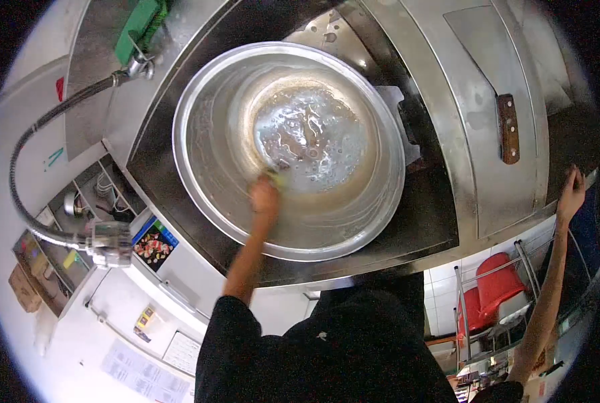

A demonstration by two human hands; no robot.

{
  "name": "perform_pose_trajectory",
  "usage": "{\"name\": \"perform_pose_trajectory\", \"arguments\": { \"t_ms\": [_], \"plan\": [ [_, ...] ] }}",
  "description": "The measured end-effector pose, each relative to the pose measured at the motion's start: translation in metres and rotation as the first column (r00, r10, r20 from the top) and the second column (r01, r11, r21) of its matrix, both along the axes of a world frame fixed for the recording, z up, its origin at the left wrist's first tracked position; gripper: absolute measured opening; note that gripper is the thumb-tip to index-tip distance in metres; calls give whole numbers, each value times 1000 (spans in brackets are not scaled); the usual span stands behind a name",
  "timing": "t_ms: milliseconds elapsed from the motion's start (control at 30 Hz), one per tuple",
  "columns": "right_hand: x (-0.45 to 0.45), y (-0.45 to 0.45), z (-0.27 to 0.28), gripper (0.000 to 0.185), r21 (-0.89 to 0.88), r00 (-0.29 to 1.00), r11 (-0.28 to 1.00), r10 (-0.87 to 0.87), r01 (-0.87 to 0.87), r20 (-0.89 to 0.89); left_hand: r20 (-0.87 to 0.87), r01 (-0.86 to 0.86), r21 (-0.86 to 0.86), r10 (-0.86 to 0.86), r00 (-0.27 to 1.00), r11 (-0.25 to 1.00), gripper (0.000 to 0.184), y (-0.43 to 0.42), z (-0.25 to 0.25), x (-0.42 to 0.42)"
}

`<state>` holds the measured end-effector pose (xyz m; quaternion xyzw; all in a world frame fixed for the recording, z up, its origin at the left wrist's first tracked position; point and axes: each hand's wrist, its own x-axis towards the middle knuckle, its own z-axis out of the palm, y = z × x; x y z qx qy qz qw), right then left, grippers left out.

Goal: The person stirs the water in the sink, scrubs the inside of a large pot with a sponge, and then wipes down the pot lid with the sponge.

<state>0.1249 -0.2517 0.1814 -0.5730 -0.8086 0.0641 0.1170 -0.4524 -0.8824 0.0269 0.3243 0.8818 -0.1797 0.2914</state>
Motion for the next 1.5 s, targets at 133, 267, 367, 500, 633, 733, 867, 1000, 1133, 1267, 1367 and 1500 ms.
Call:
{"name": "perform_pose_trajectory", "arguments": {
  "t_ms": [133,267,367,500,633,733,867,1000,1133,1267,1367,1500],
  "plan": [
    [24,8,-16,30,22,998,1000,-3,2,58,468,-298,508,31,883,808,30,120,-5,129],
    [-11,-6,6,29,-132,982,980,-160,146,-103,187,-88,786,-99,977,612,39,248,-15,42],
    [-21,-12,10,34,-86,995,995,-64,57,-83,-31,-17,838,80,996,545,29,213,3,-46],
    [-18,-13,5,39,-13,992,993,-115,114,-57,95,-283,631,291,952,722,25,73,6,-3],
    [7,-1,-7,37,64,993,998,2,-10,118,283,-181,542,25,959,820,31,128,10,101],
    [3,0,1,36,51,988,997,54,-62,146,308,-259,652,64,949,712,33,207,-5,59],
    [-19,-9,5,32,-16,996,998,-66,65,-53,135,-311,748,325,936,586,26,145,5,-3],
    [-4,-5,-3,36,6,999,1000,-28,28,24,161,-335,395,295,942,855,28,83,25,75],
    [-52,-22,16,36,81,982,983,-171,164,83,21,-7,557,-6,1000,830,31,175,-4,104],
    [-80,-31,25,24,103,990,990,-85,96,-108,-182,86,571,24,983,816,35,193,7,26],
    [-113,-44,33,24,-22,932,961,-273,276,-239,-130,64,432,-8,991,900,26,93,-27,-37],
    [-100,-36,9,21,221,955,964,-80,147,-285,-127,2,595,91,988,803,38,48,75,-24]
  ]
}}
